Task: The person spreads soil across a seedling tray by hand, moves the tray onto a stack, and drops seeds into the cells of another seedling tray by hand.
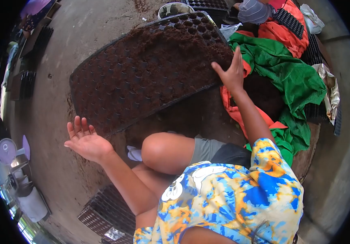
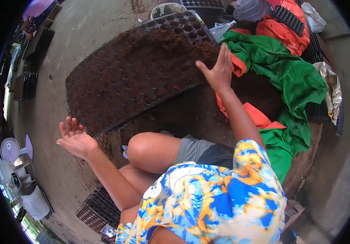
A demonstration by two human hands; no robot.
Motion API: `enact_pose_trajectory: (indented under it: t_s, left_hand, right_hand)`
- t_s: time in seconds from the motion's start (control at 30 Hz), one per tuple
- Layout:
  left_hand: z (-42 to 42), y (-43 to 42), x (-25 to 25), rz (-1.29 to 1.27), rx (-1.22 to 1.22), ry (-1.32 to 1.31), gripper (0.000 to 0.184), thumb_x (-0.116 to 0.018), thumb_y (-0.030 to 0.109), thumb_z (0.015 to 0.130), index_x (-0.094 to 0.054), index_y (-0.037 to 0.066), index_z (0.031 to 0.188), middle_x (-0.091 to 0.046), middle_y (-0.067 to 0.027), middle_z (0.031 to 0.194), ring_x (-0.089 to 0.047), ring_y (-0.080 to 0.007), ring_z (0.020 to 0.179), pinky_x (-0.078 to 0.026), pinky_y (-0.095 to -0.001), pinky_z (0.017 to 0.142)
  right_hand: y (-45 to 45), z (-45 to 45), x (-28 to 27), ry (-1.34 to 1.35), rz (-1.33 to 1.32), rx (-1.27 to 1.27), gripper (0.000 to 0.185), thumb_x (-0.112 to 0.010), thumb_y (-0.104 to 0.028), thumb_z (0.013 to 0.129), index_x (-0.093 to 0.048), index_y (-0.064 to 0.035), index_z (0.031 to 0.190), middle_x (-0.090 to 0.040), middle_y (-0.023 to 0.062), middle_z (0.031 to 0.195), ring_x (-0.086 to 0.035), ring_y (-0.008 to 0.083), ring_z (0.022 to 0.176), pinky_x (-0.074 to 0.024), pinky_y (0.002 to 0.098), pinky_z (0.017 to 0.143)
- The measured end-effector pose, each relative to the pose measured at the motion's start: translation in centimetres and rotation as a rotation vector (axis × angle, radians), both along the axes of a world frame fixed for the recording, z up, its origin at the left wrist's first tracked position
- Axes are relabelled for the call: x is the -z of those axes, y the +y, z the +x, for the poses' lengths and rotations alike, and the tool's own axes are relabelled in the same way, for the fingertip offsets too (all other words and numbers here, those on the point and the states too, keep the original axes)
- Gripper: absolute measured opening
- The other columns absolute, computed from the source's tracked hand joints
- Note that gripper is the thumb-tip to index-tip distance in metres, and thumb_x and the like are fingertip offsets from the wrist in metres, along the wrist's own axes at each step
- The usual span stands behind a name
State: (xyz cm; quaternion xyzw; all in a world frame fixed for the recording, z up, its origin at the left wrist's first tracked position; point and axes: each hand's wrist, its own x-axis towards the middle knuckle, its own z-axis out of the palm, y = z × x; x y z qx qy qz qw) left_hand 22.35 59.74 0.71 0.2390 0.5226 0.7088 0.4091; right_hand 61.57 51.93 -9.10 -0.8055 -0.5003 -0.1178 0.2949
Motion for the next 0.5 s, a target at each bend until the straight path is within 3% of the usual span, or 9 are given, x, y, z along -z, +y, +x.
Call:
enact_pose_trajectory:
  t_s: [0.1, 0.23, 0.33, 0.43, 0.5]
  left_hand:
    - [-0.1, 0.0, -0.4, 0.014, 0.000, -0.012, 0.060, -0.024, 0.056, 0.093, -0.047, 0.006, 0.119, -0.057, -0.0105, 0.111, -0.053, -0.0188, 0.096, -0.038, -0.0317, 0.078]
    - [-0.2, -0.2, -0.1, 0.006, 0.003, 0.007, 0.061, -0.024, 0.056, 0.093, -0.047, 0.006, 0.119, -0.056, -0.0105, 0.111, -0.053, -0.0190, 0.096, -0.038, -0.0314, 0.078]
    - [-0.3, -0.4, -0.1, 0.004, 0.000, 0.010, 0.061, -0.024, 0.056, 0.093, -0.047, 0.006, 0.119, -0.056, -0.0105, 0.111, -0.053, -0.0192, 0.096, -0.039, -0.0311, 0.077]
    - [-0.4, -0.3, -0.1, 0.010, -0.001, 0.018, 0.060, -0.025, 0.056, 0.093, -0.047, 0.006, 0.119, -0.056, -0.0106, 0.111, -0.053, -0.0193, 0.096, -0.039, -0.0308, 0.077]
    - [-0.6, -0.1, 0.0, 0.006, -0.023, 0.008, 0.061, -0.025, 0.057, 0.093, -0.047, 0.006, 0.119, -0.056, -0.0107, 0.111, -0.053, -0.0193, 0.096, -0.039, -0.0309, 0.077]
  right_hand:
    - [-0.8, -0.6, 0.8, 0.056, -0.226, 0.157, 0.114, -0.056, -0.070, 0.071, -0.003, 0.0015, 0.142, -0.025, 0.0270, 0.142, -0.026, 0.0410, 0.131, -0.0227, 0.0475, 0.106]
    - [3.9, 1.5, 0.6, 0.083, -0.158, 0.116, 0.115, -0.057, -0.068, 0.071, 0.000, 0.0046, 0.141, -0.029, 0.0300, 0.138, -0.031, 0.0422, 0.127, -0.0248, 0.0467, 0.105]
    - [8.4, 3.2, -0.7, 0.287, -0.136, 0.022, 0.116, -0.057, -0.069, 0.071, 0.000, 0.0048, 0.141, -0.029, 0.0307, 0.138, -0.032, 0.0417, 0.127, -0.0255, 0.0467, 0.104]
    - [8.4, 3.3, -1.1, 0.263, -0.173, 0.014, 0.118, -0.058, -0.070, 0.069, 0.001, 0.0048, 0.140, -0.029, 0.0303, 0.138, -0.031, 0.0409, 0.128, -0.0255, 0.0449, 0.105]
    - [6.1, 2.6, 0.2, 0.106, -0.223, 0.092, 0.120, -0.058, -0.070, 0.068, 0.002, 0.0048, 0.140, -0.028, 0.0300, 0.139, -0.031, 0.0408, 0.128, -0.0255, 0.0431, 0.105]
